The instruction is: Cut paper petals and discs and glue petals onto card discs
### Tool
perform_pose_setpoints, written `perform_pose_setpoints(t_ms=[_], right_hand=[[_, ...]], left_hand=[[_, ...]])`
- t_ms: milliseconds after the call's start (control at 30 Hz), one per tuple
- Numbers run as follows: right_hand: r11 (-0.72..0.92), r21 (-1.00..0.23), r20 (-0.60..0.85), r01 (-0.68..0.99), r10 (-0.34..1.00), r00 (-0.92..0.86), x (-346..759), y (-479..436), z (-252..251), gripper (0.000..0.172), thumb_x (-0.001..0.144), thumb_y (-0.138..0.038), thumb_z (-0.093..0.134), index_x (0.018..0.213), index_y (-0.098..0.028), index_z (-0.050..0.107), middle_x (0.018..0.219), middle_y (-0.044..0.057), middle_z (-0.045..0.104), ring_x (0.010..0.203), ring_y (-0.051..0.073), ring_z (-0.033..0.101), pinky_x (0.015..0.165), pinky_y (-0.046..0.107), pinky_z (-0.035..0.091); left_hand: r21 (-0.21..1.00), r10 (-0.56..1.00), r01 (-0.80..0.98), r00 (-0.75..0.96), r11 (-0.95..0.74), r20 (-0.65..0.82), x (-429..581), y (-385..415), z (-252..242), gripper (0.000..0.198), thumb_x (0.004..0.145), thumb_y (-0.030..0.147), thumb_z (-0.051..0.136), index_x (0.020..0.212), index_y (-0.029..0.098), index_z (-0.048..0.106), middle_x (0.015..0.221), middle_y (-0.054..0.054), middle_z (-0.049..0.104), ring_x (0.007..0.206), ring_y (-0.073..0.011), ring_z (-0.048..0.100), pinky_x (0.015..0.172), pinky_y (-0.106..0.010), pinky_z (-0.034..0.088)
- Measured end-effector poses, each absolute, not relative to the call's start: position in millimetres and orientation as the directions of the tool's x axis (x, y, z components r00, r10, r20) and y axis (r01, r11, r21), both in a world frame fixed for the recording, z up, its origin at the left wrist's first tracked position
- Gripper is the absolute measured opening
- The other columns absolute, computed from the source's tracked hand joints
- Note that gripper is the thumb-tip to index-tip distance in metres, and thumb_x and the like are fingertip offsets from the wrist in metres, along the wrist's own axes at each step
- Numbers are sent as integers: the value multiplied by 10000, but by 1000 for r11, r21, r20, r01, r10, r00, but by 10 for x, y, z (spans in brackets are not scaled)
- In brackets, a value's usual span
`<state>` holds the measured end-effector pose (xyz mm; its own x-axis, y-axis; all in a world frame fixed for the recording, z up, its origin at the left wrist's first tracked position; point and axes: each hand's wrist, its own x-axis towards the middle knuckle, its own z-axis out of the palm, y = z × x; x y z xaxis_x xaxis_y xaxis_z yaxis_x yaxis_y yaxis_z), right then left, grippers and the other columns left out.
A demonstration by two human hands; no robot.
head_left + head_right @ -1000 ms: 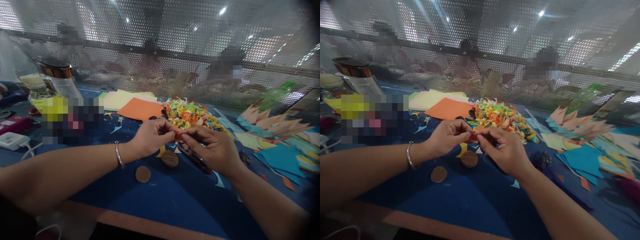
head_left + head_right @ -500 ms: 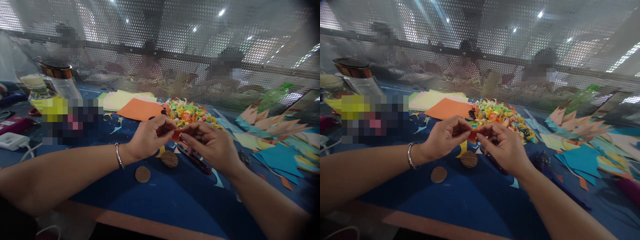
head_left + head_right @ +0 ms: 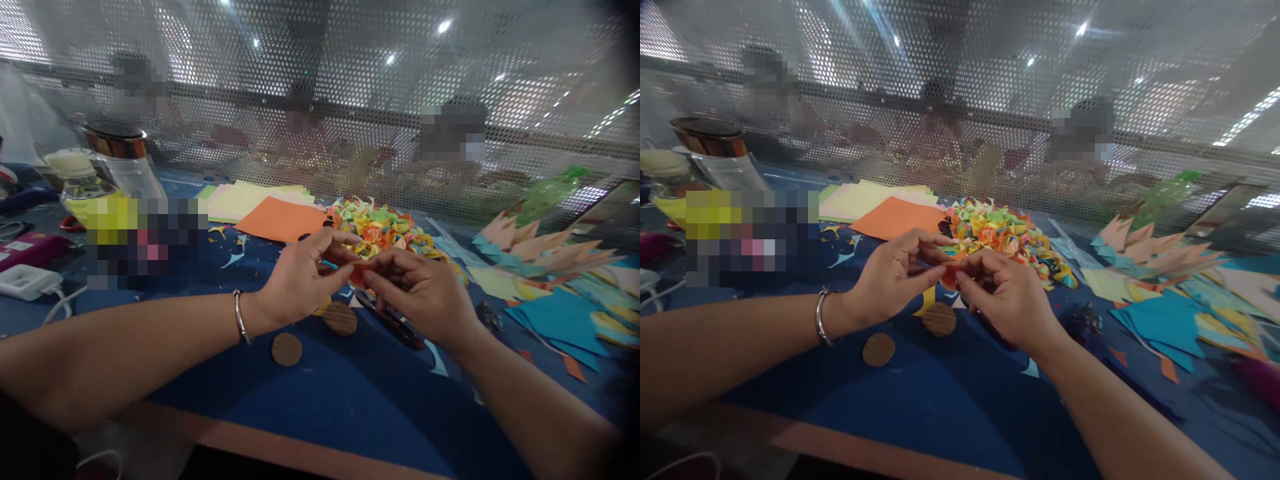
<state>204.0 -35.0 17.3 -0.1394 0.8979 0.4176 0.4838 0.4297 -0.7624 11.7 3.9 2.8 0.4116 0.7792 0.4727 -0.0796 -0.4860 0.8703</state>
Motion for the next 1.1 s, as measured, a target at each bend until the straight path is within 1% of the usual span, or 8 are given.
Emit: perform_pose_setpoints(t_ms=[100, 167, 267, 333, 533, 700, 933, 1100], right_hand=[[440, -742, 437, 506, 890, -132, 2049, -341, 148, 111, 859, -316, 683, 848, -207, 666, 637, -18, 663, 461, 93, 583, 430, 213, 448], [441, -737, 436, 512, 889, -138, 2057, -334, 139, 119, 871, -316, 673, 822, -208, 653, 615, -21, 646, 455, 89, 566, 434, 214, 440], [442, -735, 433, 515, 890, -146, 2061, -326, 140, 125, 875, -313, 667, 809, -209, 648, 599, -23, 639, 450, 86, 555, 435, 214, 436], [443, -739, 430, 509, 890, -151, 2056, -324, 148, 126, 871, -315, 668, 804, -209, 652, 592, -22, 640, 449, 87, 557, 433, 214, 437], [417, -768, 403, 486, 905, -138, 2033, -331, 167, 134, 868, -340, 677, 846, -208, 672, 609, -8, 670, 427, 97, 559, 409, 222, 436], [416, -769, 399, 485, 905, -144, 2020, -342, 185, 120, 867, -331, 674, 843, -213, 669, 567, -19, 640, 424, 101, 558, 410, 227, 446], [435, -731, 428, 526, 892, -143, 2036, -345, 163, 120, 889, -328, 667, 852, -213, 673, 578, -25, 625, 448, 106, 564, 443, 235, 462], [477, -676, 484, 561, 862, -150, 2050, -349, 126, 83, 901, -293, 654, 872, -216, 662, 658, -18, 655, 485, 102, 558, 477, 234, 466]], left_hand=[[973, 878, -171, 429, -154, 214, 168, 42, 12, 247, 827, 195, 765, 1048, 152, 664, 859, -41, 760, 765, -129, 738, 740, -249, 590], [977, 881, -206, 471, 61, 44, 194, 28, 12, 127, 843, 219, 759, 885, 138, 670, 772, -29, 736, 678, -107, 712, 715, -248, 584], [947, 850, -217, 519, 237, -94, 210, -6, 33, 168, 881, 242, 722, 767, 131, 669, 714, -33, 723, 648, -110, 711, 687, -249, 576], [937, 838, -219, 532, 272, -119, 208, -22, 51, 171, 870, 244, 739, 760, 129, 677, 701, -35, 728, 637, -115, 715, 673, -248, 574], [930, 858, -264, 506, 254, -91, 196, 16, 46, 164, 827, 210, 789, 723, 139, 683, 664, -17, 738, 605, -107, 722, 643, -230, 593], [933, 850, -282, 525, 225, -46, 195, 54, 4, 249, 699, 270, 904, 690, 166, 677, 651, -6, 749, 600, -114, 725, 632, -228, 612], [932, 862, -290, 506, 217, -43, 200, 25, 2, 248, 718, 286, 897, 714, 165, 681, 651, -14, 744, 607, -119, 725, 652, -246, 617], [890, 860, -337, 499, 306, -106, 211, -18, 39, 240, 704, 216, 898, 704, 145, 668, 663, -11, 733, 626, -108, 727, 620, -202, 586]])
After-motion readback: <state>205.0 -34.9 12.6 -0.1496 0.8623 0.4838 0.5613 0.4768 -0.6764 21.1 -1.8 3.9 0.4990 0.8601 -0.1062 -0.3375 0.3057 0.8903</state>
